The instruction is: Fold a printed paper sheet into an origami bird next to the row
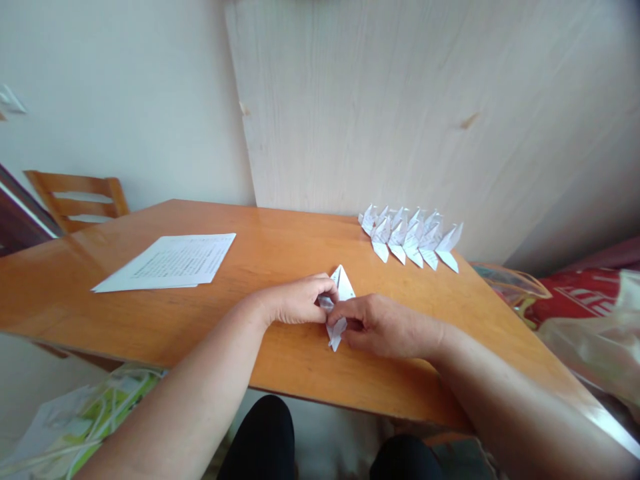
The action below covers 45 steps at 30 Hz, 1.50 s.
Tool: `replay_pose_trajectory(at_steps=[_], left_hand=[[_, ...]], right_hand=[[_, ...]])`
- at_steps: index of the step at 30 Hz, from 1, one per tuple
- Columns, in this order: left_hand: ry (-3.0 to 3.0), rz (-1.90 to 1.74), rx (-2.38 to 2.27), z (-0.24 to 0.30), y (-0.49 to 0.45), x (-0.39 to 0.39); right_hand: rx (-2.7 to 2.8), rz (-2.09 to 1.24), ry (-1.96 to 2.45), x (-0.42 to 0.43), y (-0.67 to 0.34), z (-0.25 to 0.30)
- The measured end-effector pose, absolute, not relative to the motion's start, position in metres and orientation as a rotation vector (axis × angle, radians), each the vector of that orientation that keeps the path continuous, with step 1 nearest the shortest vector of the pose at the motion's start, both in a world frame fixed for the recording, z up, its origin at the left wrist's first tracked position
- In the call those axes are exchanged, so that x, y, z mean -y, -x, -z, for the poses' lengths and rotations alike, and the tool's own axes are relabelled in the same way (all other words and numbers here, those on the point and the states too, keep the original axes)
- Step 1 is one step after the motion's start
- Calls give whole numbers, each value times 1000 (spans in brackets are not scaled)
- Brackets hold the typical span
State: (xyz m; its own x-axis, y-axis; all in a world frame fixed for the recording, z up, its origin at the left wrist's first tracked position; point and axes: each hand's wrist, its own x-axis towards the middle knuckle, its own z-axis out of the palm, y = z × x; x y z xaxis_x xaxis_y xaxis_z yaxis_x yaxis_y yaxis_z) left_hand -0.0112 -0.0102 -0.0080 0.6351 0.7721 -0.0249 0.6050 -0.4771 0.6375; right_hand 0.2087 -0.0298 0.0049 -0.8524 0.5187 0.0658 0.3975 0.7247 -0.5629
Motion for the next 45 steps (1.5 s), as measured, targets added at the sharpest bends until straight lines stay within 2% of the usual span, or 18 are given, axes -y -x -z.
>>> replay_pose_trajectory(at_steps=[11, 34, 41, 45], left_hand=[[-2280, -327, -1038, 6, 11, 11], [-2348, -314, -1027, 4, 10, 14], [-2331, -323, -1032, 4, 11, 12], [-2330, -319, -1061, 3, 9, 13]], right_hand=[[2750, -678, 737, 31, -211, -3], [2737, -780, 609, 34, -207, 5], [2755, -583, 828, 51, -206, -8], [2729, -662, 985, 47, -210, -16]])
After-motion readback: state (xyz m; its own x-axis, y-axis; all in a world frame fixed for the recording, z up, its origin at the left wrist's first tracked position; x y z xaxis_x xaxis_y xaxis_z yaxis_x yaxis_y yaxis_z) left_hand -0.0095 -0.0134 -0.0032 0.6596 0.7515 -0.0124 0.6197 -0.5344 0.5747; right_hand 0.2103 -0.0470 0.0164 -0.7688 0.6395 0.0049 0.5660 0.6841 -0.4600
